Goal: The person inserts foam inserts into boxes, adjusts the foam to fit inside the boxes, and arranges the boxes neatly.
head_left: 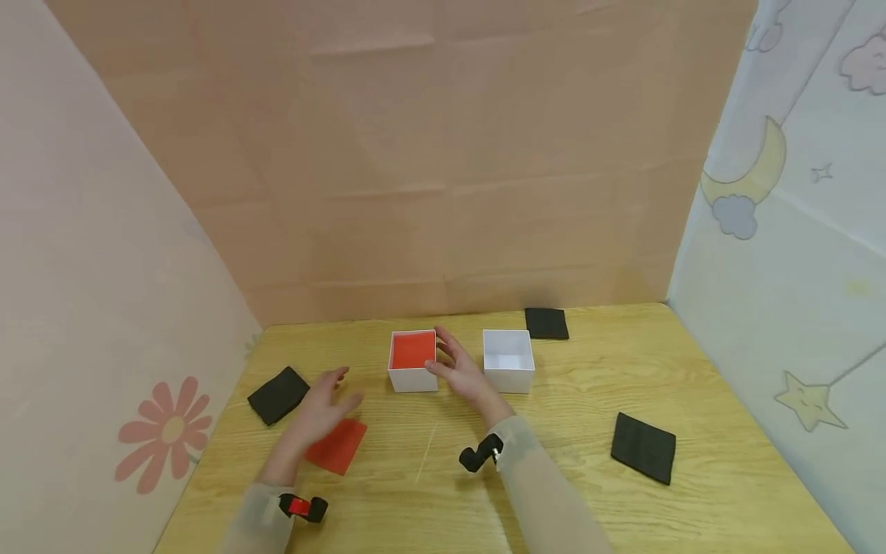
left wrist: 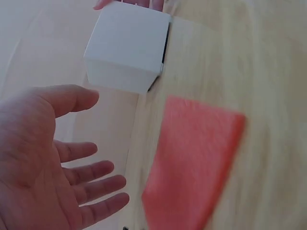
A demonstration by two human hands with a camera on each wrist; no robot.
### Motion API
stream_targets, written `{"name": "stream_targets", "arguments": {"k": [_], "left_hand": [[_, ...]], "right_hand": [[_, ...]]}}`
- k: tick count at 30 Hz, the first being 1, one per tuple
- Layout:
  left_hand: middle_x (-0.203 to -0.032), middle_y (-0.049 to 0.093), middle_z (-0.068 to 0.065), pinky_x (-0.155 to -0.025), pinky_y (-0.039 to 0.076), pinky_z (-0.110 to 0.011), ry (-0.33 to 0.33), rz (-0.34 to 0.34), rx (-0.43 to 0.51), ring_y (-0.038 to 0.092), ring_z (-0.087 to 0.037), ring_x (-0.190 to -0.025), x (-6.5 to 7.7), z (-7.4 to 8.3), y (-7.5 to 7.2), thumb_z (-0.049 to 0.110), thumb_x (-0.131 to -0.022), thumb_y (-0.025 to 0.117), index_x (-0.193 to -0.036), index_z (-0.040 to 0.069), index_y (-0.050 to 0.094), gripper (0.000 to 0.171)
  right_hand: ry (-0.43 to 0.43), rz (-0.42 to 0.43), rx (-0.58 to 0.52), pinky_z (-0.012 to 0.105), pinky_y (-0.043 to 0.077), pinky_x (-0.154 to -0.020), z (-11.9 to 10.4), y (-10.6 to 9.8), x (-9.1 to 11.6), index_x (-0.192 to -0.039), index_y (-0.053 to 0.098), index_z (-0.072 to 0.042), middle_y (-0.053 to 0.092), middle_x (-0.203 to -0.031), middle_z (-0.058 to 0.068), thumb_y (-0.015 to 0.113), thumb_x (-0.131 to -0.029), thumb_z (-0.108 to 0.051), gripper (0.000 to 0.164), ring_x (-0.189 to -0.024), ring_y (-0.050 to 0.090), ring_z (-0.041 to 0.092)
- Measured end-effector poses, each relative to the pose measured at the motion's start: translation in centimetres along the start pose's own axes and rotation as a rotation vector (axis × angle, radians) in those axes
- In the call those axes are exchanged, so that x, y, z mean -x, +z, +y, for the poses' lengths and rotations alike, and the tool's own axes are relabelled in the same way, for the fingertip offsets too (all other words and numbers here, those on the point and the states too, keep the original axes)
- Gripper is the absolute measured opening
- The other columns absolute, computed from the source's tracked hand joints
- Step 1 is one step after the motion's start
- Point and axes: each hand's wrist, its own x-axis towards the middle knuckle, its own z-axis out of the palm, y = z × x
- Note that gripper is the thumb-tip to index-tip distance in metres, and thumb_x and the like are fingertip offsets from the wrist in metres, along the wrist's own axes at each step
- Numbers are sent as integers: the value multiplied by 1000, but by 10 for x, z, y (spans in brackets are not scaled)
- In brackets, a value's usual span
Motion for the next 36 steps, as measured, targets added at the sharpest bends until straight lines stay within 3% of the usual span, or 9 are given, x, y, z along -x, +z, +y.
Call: {"name": "stream_targets", "arguments": {"k": [7, 15, 21, 28, 36], "left_hand": [[-145, 50, -28, -105, 50, -63, -62, -2, -198, 53, -46, -131, 33, -11, -6, 53, -92, 81, -152, -7, 47, 92], [-147, 47, -27, -101, 52, -61, -111, -43, -222, 52, -44, -129, 46, -10, 1, 64, -78, 89, -153, -5, 48, 110], [-143, 48, -25, -92, 54, -54, -104, -60, -256, 49, -38, -122, 45, -13, 5, 60, -69, 96, -156, -3, 46, 119], [-134, 53, -23, -89, 54, -52, -88, -63, -280, 52, -35, -113, 48, -10, 2, 46, -69, 100, -153, -6, 48, 112], [-131, 56, -19, -77, 52, -44, -44, -72, -297, 53, -30, -104, 48, -4, 0, 26, -68, 98, -156, -4, 47, 106]], "right_hand": [[-17, -2, 0, 56, 38, -120, 2, -1, -1, -172, 23, -17, 26, -175, 11, 72, -104, -18, 84, -158, 29, 43], [-20, -10, -18, 57, 37, -120, 3, -3, -2, -172, 23, -17, 25, -176, 12, 72, -104, -16, 84, -159, 26, 44], [-15, 1, -23, 57, 36, -121, 6, -6, -2, -172, 25, -20, 25, -176, 9, 72, -104, -18, 83, -159, 27, 42], [-30, 9, -3, 56, 38, -121, 8, -6, -3, -172, 27, -22, 28, -175, 9, 72, -104, -16, 81, -158, 30, 42], [-25, 17, 14, 58, 38, -120, 5, -4, 0, -171, 28, -23, 29, -175, 10, 71, -104, -17, 80, -157, 30, 42]]}}
